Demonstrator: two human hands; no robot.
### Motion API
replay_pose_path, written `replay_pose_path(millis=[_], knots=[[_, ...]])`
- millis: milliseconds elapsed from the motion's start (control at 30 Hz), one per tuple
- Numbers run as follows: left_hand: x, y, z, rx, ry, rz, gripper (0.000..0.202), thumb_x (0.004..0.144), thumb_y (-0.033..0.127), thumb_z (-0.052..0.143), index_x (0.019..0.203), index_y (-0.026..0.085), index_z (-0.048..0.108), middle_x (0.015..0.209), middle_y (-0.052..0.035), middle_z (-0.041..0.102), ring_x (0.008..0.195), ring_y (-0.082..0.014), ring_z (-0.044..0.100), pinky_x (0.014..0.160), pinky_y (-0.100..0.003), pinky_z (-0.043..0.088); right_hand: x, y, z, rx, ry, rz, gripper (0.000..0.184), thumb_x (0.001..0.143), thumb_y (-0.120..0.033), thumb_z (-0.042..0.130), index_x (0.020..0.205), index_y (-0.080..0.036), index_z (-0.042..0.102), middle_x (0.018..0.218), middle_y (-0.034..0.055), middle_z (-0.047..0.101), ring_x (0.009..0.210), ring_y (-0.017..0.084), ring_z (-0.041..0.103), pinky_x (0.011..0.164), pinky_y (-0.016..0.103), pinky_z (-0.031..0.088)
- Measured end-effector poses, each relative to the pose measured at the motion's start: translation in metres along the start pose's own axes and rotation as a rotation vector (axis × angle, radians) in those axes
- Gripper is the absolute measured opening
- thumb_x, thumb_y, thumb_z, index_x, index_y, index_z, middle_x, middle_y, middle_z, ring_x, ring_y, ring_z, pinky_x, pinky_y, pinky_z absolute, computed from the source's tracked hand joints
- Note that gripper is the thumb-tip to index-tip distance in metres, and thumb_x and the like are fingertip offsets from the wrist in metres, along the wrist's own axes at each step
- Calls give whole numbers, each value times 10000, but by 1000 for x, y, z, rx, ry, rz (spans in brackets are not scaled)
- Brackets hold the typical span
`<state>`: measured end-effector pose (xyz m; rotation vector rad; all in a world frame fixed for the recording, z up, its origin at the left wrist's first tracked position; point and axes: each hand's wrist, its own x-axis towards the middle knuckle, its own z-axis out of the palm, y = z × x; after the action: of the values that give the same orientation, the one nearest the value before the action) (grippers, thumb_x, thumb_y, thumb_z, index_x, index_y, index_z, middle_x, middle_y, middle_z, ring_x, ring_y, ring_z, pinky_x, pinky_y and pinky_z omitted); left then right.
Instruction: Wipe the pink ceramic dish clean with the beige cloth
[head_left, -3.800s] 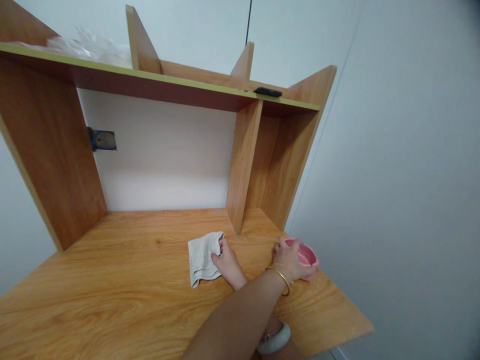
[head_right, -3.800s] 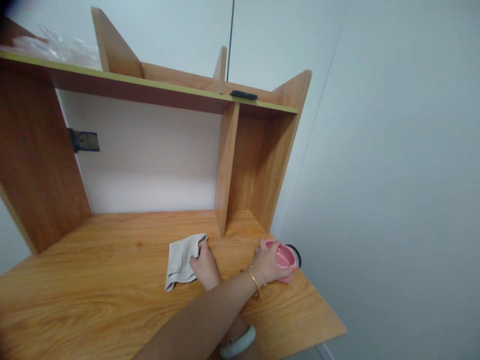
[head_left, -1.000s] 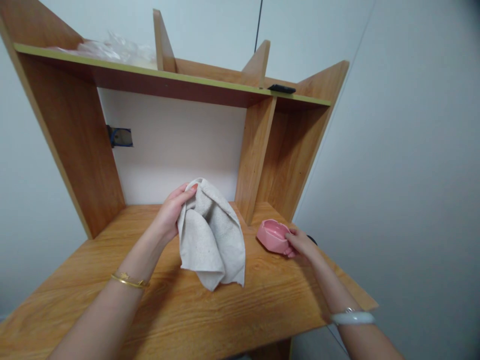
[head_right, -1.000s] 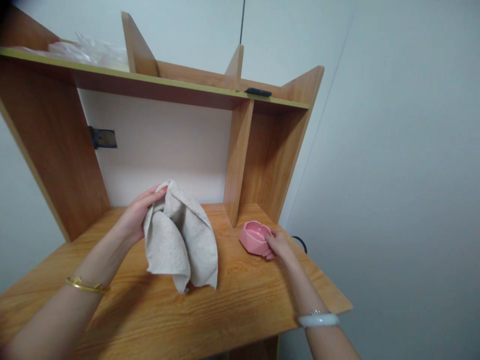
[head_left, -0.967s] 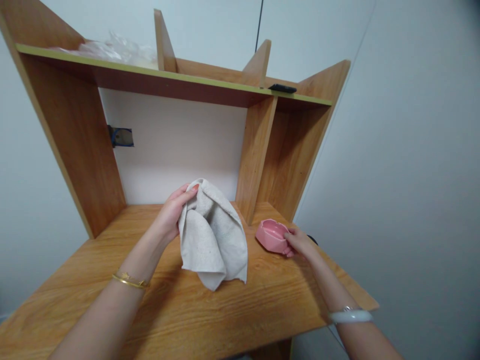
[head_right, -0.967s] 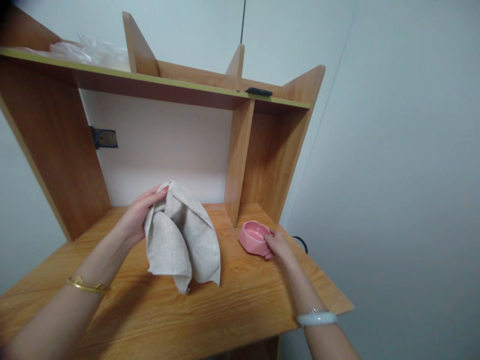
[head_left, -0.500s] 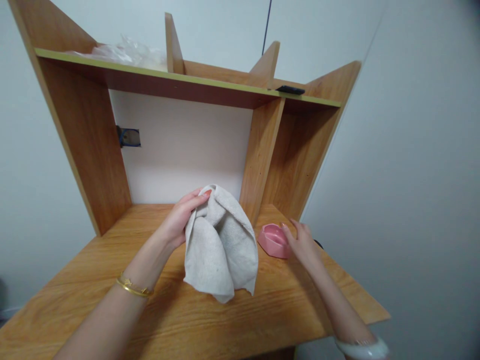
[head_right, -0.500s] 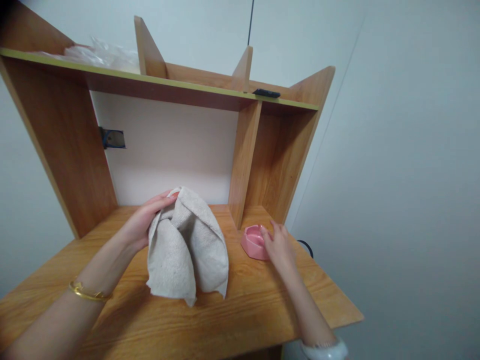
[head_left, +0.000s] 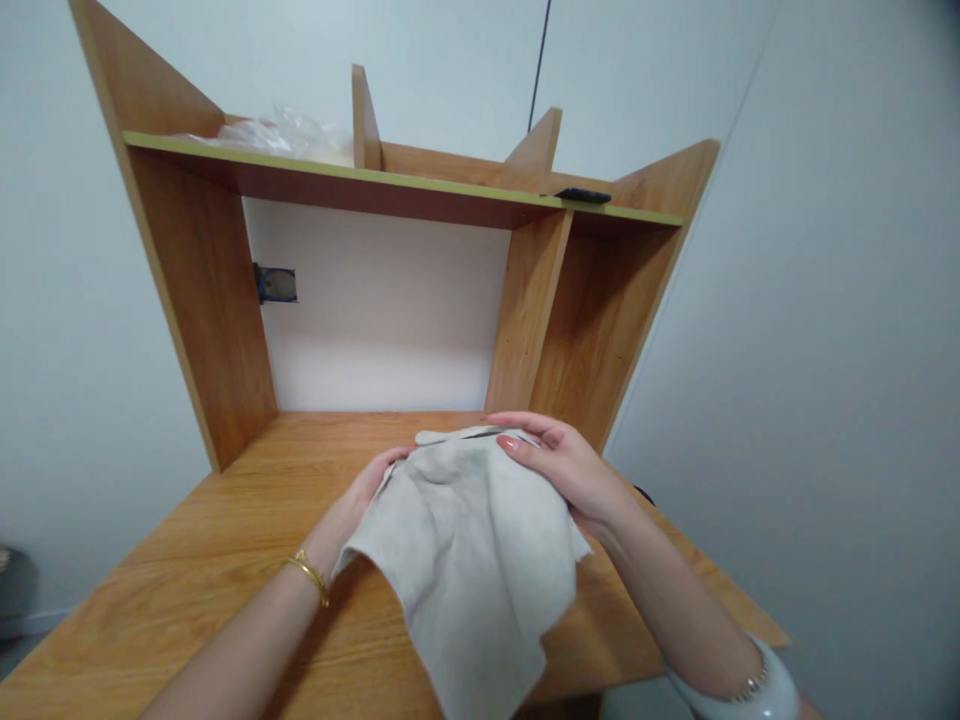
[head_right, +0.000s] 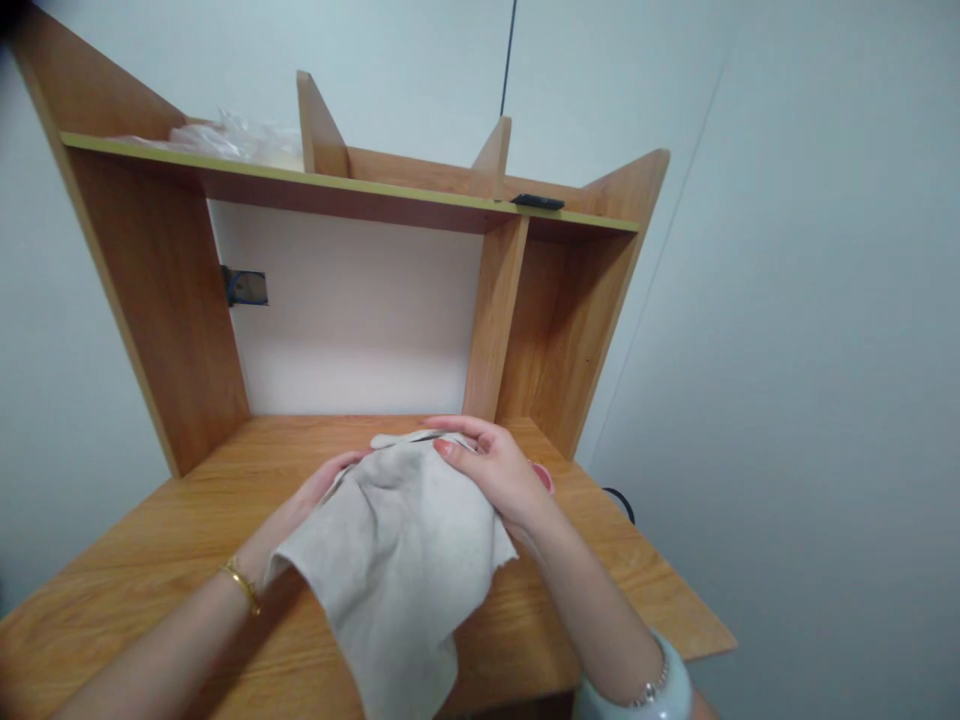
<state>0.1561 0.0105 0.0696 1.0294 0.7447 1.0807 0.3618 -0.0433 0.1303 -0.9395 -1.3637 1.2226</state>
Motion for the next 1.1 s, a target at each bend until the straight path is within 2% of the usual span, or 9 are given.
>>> replay_pose_path(millis=[167,300,367,467,533,667,767,900,1100], knots=[[19,-38,-5,-96,-12,-242,131,708,242,566,795,144,577,731,-42,627,654,-155,589,638,-270,453,17,-15,4,23,2,17,268,650,-287,682,901,-196,662,685,5,648,563,98,551,523,220,426],[17,-58,-8,-206,247,-229,97,740,239,549,700,158,517,573,37,531,478,-53,486,500,-163,360,20,-26,1,-6,57,-29,254,661,-279,667,902,-199,669,681,10,645,558,106,541,500,224,415],[1,-67,-5,-195,114,-320,143,745,257,540,670,135,536,567,21,532,486,-54,487,501,-164,353,20,-31,0,4,87,-53,231,669,-261,656,890,-194,672,685,9,643,556,101,536,499,218,412],[-25,-76,7,-153,-261,-532,167,696,190,548,798,71,605,747,-71,620,645,-107,565,639,-211,406,20,-35,0,118,116,-92,217,684,-227,629,896,-194,663,714,3,645,598,99,550,542,211,431],[-32,-79,16,-200,-357,-575,251,651,141,545,880,55,603,890,-110,629,774,-138,580,768,-249,403,19,-36,-1,227,134,-122,236,702,-217,601,933,-216,645,737,-7,647,648,100,567,599,213,450],[-24,-78,27,-466,-289,-516,259,681,270,520,894,141,592,1010,-78,617,964,-188,545,871,-311,376,17,-28,-10,315,162,-105,339,736,-210,544,1065,-282,574,756,-29,647,703,112,593,677,239,471],[-12,-71,25,-626,-215,-412,153,693,286,508,772,186,593,867,-28,655,861,-189,584,799,-296,421,13,-11,-25,276,214,-23,381,742,-217,518,1116,-290,538,794,-14,660,751,146,612,711,286,483],[-2,-58,12,-539,-226,-400,143,676,229,504,760,139,577,665,-38,630,675,-178,604,679,-279,442,1,18,-51,135,293,-5,380,731,-265,531,1110,-258,547,851,25,667,783,185,618,708,321,485],[-1,-37,1,-392,-280,-201,371,672,201,586,1033,164,508,903,-60,629,821,-179,603,784,-297,431,-22,45,-66,126,364,-24,351,707,-295,595,1051,-229,599,878,47,675,744,175,610,630,274,469]])
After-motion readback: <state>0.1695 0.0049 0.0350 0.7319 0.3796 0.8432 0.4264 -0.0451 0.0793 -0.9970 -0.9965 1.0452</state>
